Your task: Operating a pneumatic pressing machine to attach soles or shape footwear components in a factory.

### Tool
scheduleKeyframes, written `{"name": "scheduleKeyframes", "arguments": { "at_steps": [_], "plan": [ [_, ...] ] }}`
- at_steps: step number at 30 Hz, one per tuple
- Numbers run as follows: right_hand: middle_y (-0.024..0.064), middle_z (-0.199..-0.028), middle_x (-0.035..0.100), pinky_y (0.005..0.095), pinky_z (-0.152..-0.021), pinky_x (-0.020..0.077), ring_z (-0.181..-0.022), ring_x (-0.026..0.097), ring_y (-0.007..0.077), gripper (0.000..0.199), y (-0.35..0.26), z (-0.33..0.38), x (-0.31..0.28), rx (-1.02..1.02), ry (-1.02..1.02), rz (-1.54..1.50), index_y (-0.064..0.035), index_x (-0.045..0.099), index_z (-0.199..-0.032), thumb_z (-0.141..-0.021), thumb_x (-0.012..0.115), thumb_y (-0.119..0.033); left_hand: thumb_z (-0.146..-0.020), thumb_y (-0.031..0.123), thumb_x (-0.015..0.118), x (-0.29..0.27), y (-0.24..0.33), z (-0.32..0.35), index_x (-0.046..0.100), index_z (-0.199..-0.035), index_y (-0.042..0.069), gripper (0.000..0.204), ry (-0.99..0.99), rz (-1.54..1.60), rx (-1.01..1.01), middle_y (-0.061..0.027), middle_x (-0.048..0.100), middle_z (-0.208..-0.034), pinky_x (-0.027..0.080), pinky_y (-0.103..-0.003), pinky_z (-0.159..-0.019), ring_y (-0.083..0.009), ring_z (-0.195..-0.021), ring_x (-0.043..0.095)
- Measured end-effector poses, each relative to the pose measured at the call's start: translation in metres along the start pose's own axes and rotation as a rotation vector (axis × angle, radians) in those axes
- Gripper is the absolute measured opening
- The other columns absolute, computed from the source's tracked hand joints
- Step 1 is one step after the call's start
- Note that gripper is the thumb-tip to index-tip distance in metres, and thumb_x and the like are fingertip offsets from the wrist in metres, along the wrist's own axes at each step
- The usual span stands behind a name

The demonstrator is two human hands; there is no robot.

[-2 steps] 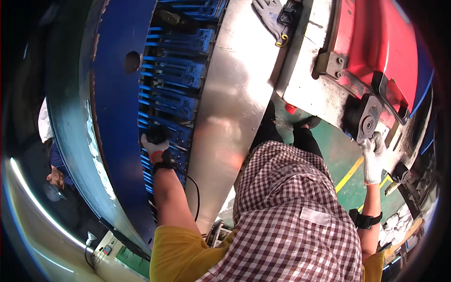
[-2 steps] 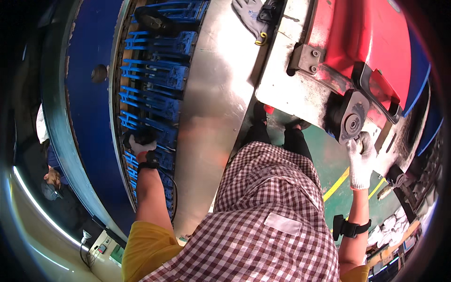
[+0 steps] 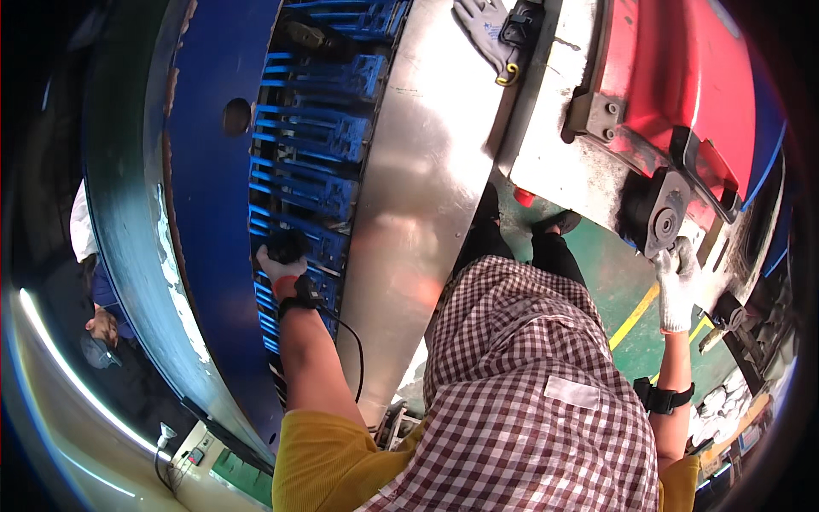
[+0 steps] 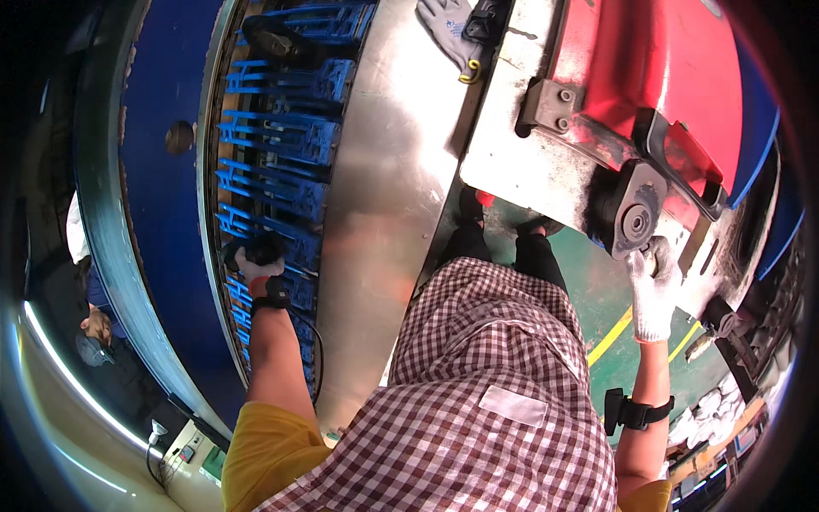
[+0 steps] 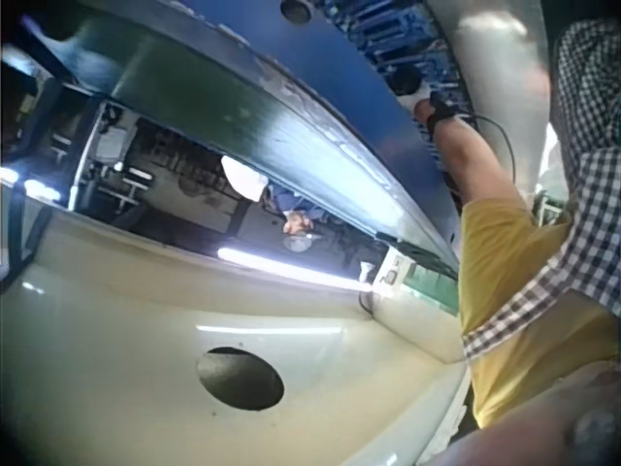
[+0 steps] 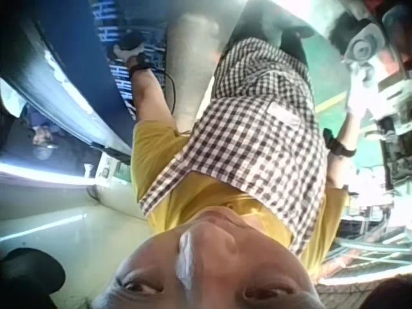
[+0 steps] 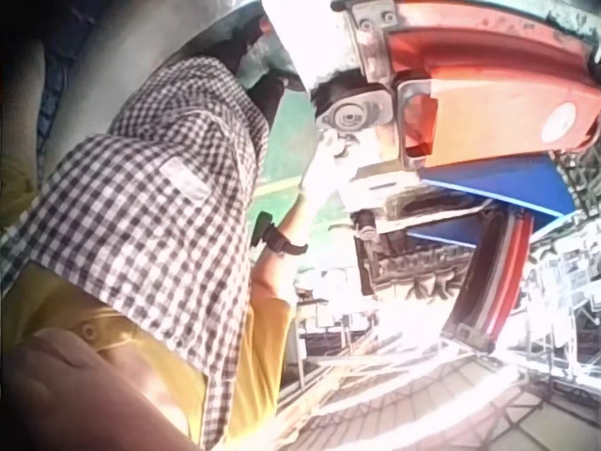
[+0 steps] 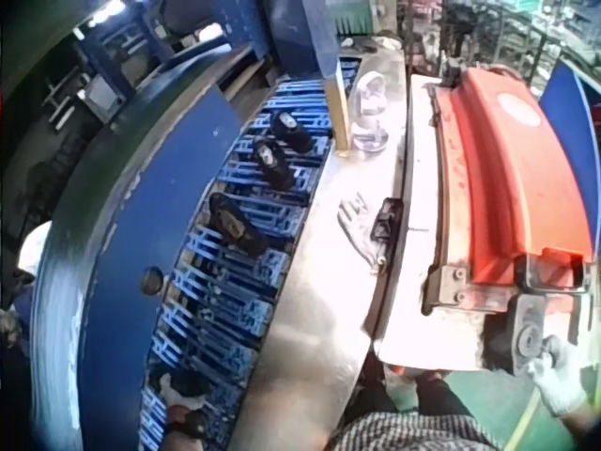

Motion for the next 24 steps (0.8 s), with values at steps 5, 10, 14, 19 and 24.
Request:
{"name": "scheduleKeyframes", "arguments": {
  "at_steps": [5, 10, 14, 19, 24],
  "plan": [
    [0.0043, -0.086, 0.045, 0.0307, -0.08, 0.0423, -0.085, 0.041, 0.0155, 0.021, -0.007, -0.002, 0.002, -0.07, -0.032, 0.041, -0.0018, 0.055, -0.096, -0.093, 0.075, -0.007, -0.087, 0.043, 0.072, 0.002, -0.024, 0.044, 0.074, -0.101, 0.017, 0.03, -0.024, 0.007, -0.011, -0.0013, 0.075, -0.106, 0.056, -0.049, -0.097, -0.024, -0.102, 0.071],
    [0.005, -0.083, 0.054, 0.0318, -0.078, 0.0477, -0.08, 0.048, 0.0144, 0.019, -0.016, -0.003, 0.003, -0.041, -0.043, 0.042, -0.0008, 0.064, -0.1, -0.091, 0.078, -0.01, -0.084, 0.04, 0.077, 0.03, -0.077, 0.129, 0.07, -0.116, 0.015, 0.042, -0.211, 0.07, -0.077, -0.0052, 0.071, -0.122, 0.053, -0.052, -0.1, -0.0266, -0.114, 0.067],
    [0.0066, -0.088, 0.058, 0.0345, -0.082, 0.0507, -0.085, 0.055, 0.018, 0.016, -0.035, 0.001, 0.004, -0.172, -0.014, 0.061, -0.0024, 0.063, -0.1, -0.093, 0.076, -0.011, -0.085, 0.037, 0.076, 0.065, -0.108, 0.212, 0.066, -0.13, 0.011, 0.052, -0.387, -0.014, -0.083, -0.0103, 0.068, -0.133, 0.048, -0.059, -0.112, -0.0343, -0.125, 0.063],
    [0.0135, -0.101, 0.069, 0.044, -0.089, 0.0543, -0.096, 0.067, 0.028, 0.029, -0.046, 0.001, -0.006, -0.205, -0.139, 0.045, -0.0063, 0.072, -0.115, -0.095, 0.078, -0.027, -0.075, 0.032, 0.083, 0.138, -0.122, 0.345, 0.034, -0.164, -0.002, 0.107, -1.09, -0.122, -0.215, -0.0283, 0.045, -0.162, 0.026, -0.062, -0.133, -0.0485, -0.152, 0.042],
    [0.0252, -0.143, 0.062, 0.0502, -0.116, 0.0461, -0.134, 0.059, 0.0426, 0.071, -0.08, 0.018, -0.069, -0.524, -0.056, -0.133, -0.0019, 0.054, -0.154, -0.093, 0.074, -0.032, -0.075, 0.033, 0.095, 0.206, -0.174, 0.485, 0.029, -0.168, 0.002, 0.117, -1.558, -0.188, -0.231, -0.024, 0.038, -0.168, 0.025, -0.058, -0.133, -0.0465, -0.156, 0.035]
  ]
}}
Point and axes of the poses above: each hand's wrist, its own z-axis away from the middle knuckle, its own x-axis out of the palm, y = z × x, the point moved 3 cm from there along -z, towards the middle knuckle
